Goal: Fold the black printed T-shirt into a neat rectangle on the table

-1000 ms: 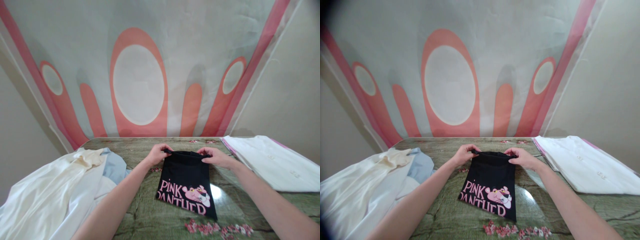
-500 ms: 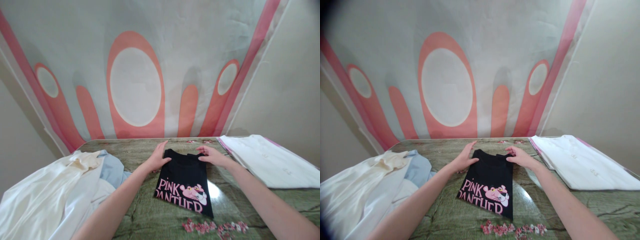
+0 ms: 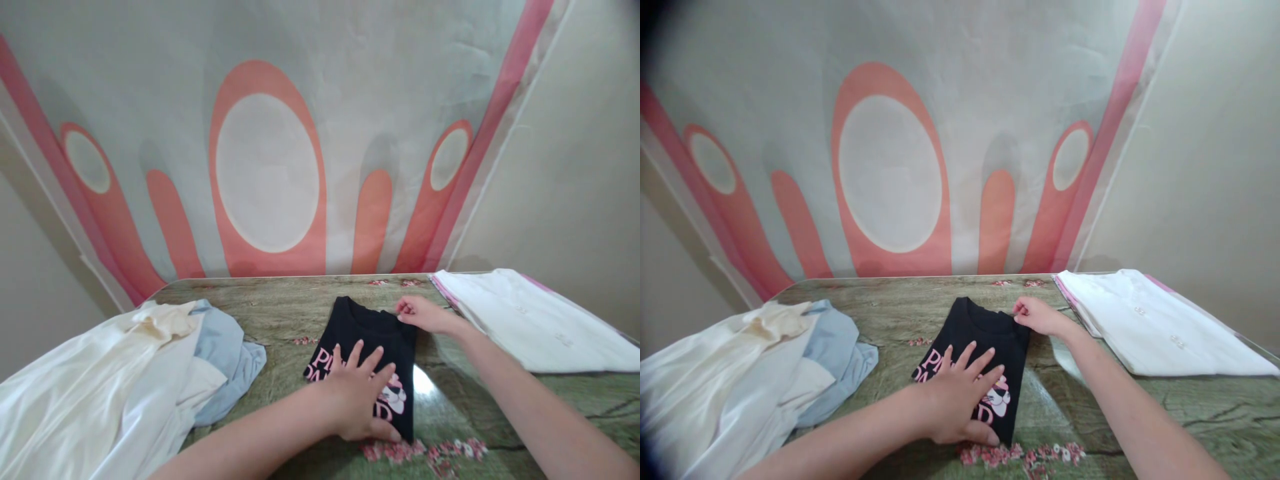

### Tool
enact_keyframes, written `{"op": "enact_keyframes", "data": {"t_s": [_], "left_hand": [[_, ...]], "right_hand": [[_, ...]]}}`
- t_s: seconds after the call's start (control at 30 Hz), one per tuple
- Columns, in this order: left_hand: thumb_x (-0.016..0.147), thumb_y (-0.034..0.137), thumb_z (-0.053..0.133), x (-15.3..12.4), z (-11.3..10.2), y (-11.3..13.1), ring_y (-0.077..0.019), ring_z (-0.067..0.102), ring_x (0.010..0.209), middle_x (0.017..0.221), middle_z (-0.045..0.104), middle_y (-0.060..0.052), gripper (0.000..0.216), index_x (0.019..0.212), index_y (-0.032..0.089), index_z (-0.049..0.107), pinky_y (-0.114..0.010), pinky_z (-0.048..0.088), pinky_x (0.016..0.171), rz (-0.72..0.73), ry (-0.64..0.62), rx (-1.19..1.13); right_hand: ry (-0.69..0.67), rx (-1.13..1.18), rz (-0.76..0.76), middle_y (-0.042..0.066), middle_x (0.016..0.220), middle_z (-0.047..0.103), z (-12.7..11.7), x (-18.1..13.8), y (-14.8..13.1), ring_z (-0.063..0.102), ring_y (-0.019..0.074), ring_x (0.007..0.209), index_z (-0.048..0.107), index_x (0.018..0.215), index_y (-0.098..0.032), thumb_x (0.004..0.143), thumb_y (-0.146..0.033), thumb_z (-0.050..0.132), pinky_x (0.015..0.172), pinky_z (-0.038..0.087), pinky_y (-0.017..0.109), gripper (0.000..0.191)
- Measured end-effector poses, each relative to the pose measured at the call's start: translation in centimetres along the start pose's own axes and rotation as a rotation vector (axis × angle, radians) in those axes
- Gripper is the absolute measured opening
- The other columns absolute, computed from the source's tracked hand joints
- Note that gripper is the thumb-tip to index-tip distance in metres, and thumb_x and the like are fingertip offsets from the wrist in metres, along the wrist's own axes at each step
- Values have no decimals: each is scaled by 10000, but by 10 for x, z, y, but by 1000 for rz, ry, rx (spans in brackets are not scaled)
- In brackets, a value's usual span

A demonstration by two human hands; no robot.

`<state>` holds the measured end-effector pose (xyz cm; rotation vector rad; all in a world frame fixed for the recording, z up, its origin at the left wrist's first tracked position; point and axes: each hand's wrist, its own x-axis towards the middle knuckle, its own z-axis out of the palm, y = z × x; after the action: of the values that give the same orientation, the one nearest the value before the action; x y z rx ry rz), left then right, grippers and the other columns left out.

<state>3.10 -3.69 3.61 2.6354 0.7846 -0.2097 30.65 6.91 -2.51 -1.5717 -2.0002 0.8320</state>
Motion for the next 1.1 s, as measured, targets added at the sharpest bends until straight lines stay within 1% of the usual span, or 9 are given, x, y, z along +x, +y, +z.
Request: {"op": "enact_keyframes", "data": {"t_s": [0.13, 0.27, 0.33, 0.4, 0.5, 0.63, 0.73, 0.87, 1.1], "left_hand": [[710, 579, 544, 9, -17, -48, -366, 14, 1326, 1479, 72, -69, 849, 1399, 294, 138, -582, 108, 1011, -21, 40, 145], [756, 297, 576, 4, -40, -101, -346, 67, 1329, 1457, 170, -110, 694, 1370, 243, 256, -551, 88, 1027, -356, 255, 366], [811, 245, 495, 4, -44, -114, -336, 106, 1326, 1432, 235, -138, 564, 1344, 194, 317, -548, 94, 1026, -488, 325, 401], [875, 302, 390, 7, -39, -113, -313, 150, 1323, 1421, 267, -129, 485, 1341, 192, 320, -537, 129, 1025, -469, 334, 350], [913, 461, 232, 19, -21, -94, -271, 164, 1327, 1445, 221, -90, 518, 1376, 230, 243, -493, 174, 1030, -277, 324, 242], [883, 576, 160, 33, 2, -72, -255, 105, 1342, 1460, 174, -83, 607, 1387, 244, 226, -454, 133, 1052, -144, 319, 223], [875, 594, 153, 36, 8, -77, -256, 73, 1346, 1462, 175, -56, 610, 1388, 270, 222, -449, 108, 1058, -134, 330, 245], [882, 575, 186, 36, 3, -110, -262, 115, 1338, 1459, 191, -26, 569, 1380, 301, 232, -458, 139, 1048, -237, 371, 247], [905, 421, 306, 30, -11, -142, -243, 248, 1297, 1393, 334, -85, 454, 1299, 209, 387, -435, 205, 1033, -421, 478, 240]], "right_hand": [[-174, -145, 123, 10, 611, 598, -21, -17, -9, 560, 142, 566, 553, 720, -161, 648, -260, 609, 507, 426, 239, 135], [-582, 17, 288, 14, 565, 610, -40, -39, -35, 574, 141, 492, 538, 710, -167, 686, -347, 602, 475, 444, 247, 193], [-649, 94, 294, 30, 616, 636, -46, -44, -46, 596, 147, 518, 547, 744, -168, 714, -373, 580, 497, 464, 256, 210], [-517, 65, 227, 45, 663, 647, -50, -41, -48, 616, 164, 571, 562, 775, -164, 738, -347, 554, 527, 481, 269, 187], [-94, -146, 77, 81, 788, 661, -45, -27, -37, 628, 201, 727, 591, 855, -155, 755, -265, 522, 655, 498, 313, 164], [296, -385, -149, 127, 1146, 576, -23, -7, -9, 500, 245, 1096, 584, 1054, -160, 788, -205, 478, 954, 364, 399, 290], [290, -394, -201, 126, 1197, 548, -9, 0, 4, 464, 242, 1142, 589, 1081, -164, 831, -222, 418, 974, 338, 413, 309], [187, -399, -171, 104, 958, 656, -10, -1, 0, 573, 230, 934, 654, 929, -163, 831, -262, 424, 854, 413, 366, 269], [-255, -203, -124, 50, 764, 683, -18, -14, -31, 595, 178, 695, 686, 837, -163, 786, -348, 485, 647, 437, 265, 277]]}}
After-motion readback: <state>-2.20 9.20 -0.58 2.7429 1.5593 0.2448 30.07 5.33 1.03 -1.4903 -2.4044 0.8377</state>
